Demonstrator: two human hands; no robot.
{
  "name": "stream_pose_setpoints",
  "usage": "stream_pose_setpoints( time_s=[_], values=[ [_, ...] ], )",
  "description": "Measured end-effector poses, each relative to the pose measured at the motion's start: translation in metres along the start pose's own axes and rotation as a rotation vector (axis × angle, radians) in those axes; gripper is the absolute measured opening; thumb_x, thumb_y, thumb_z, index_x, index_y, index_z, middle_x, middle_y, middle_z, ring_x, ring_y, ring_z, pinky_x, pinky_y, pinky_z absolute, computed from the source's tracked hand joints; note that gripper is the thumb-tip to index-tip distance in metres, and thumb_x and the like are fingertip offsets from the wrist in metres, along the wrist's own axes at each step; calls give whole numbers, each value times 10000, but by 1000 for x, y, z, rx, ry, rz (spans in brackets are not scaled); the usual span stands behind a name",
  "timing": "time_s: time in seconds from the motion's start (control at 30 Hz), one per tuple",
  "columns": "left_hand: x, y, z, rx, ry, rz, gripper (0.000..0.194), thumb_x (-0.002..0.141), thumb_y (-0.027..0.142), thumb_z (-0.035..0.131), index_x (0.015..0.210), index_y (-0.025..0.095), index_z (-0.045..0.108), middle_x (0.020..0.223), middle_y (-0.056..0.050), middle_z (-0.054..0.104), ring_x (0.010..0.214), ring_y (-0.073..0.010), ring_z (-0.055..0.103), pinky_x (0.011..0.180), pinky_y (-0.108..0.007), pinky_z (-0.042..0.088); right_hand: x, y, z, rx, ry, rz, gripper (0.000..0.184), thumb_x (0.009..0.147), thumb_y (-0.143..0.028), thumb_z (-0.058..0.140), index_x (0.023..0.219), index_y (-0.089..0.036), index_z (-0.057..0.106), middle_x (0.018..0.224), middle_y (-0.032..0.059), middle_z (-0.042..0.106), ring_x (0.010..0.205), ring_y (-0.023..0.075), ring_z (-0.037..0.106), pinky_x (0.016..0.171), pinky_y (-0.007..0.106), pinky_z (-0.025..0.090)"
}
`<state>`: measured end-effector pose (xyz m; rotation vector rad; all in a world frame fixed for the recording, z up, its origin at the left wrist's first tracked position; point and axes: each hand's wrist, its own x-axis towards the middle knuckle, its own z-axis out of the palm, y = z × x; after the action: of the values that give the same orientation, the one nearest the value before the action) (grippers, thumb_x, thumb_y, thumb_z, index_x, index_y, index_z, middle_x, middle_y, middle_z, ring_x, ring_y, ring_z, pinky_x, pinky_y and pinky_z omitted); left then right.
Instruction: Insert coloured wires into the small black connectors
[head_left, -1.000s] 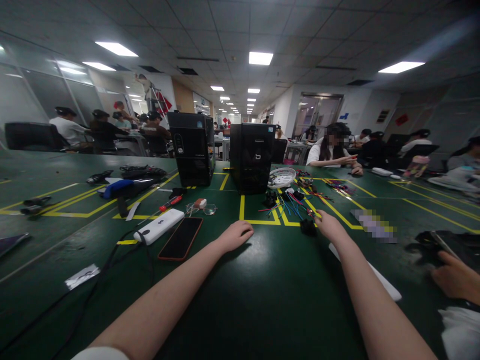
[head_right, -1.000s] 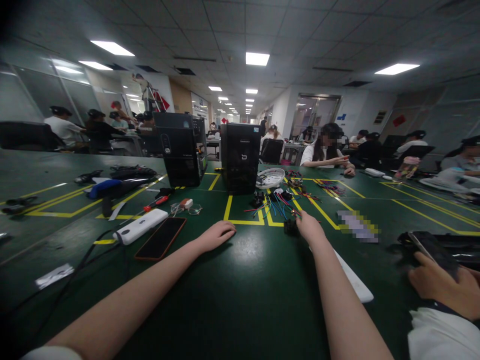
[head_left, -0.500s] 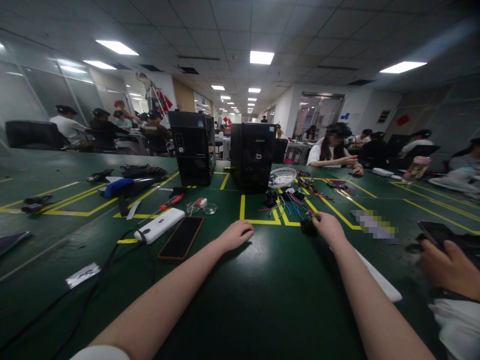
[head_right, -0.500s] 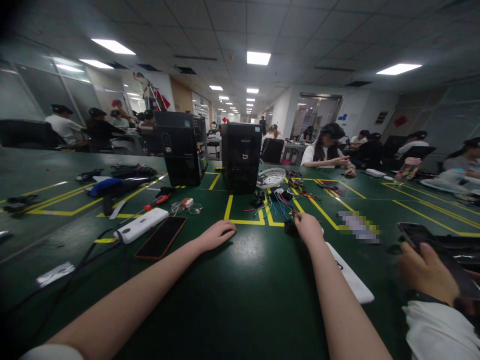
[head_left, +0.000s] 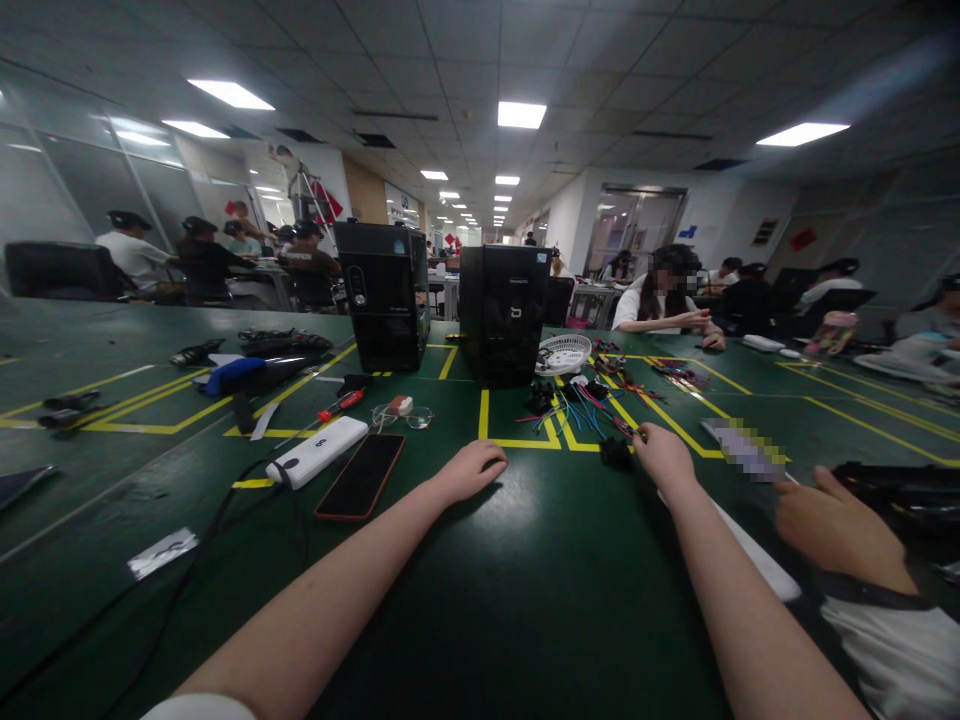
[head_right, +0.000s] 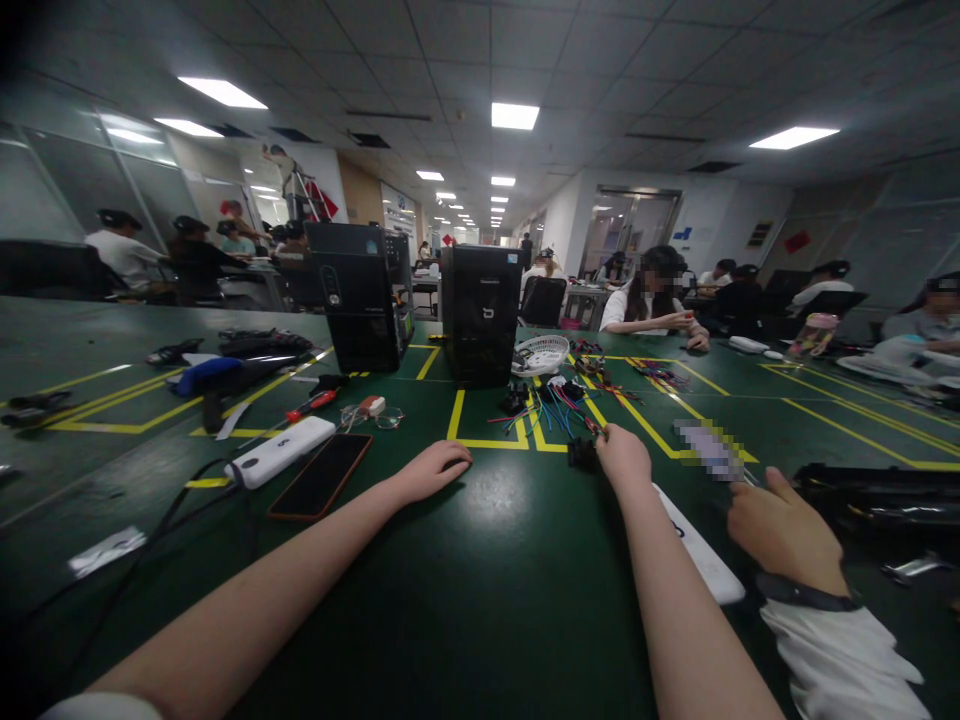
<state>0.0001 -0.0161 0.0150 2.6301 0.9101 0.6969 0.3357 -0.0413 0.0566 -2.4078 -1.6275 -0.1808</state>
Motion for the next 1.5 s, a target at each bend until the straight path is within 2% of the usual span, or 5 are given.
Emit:
stream_pose_setpoints(
  time_s=[0.5,0.73,1.0,1.2,1.5],
  values=[
    [-1,1,-2,-3,-4,-4,273,891,323,386,981,184,603,1035,-57,603,988,-187,523,911,-331,385,0,-4,2,-65,-32,-15,263,778,-255,441,947,-161,618,921,117,650,854,218,605,662,264,408],
    [-1,2,-3,-9,-9,-16,268,887,317,391,993,190,602,1048,-55,600,1000,-189,520,916,-339,384,2,-4,4,-94,-72,-96,292,761,-235,472,1005,-181,622,931,102,655,893,205,593,711,254,414],
    [-1,1,-1,-6,-6,-7,254,881,305,404,994,186,598,1043,-56,600,998,-190,521,918,-339,385,-1,-12,-6,-145,-128,-199,248,762,-230,446,888,-180,653,910,102,650,860,198,595,675,249,413],
    [-1,2,-1,-5,-5,-13,240,876,295,414,985,184,597,1043,-59,600,999,-191,523,921,-340,385,-2,-19,-11,-143,-204,-170,237,744,-199,462,855,-154,667,877,118,649,832,203,603,659,247,417],
    [0,0,1,-12,3,-3,241,874,298,415,988,187,595,1040,-57,596,996,-189,525,920,-341,385,-2,-27,-8,-159,-204,-128,241,757,-189,457,861,-112,660,925,163,638,871,233,600,706,290,440]
  ],
)
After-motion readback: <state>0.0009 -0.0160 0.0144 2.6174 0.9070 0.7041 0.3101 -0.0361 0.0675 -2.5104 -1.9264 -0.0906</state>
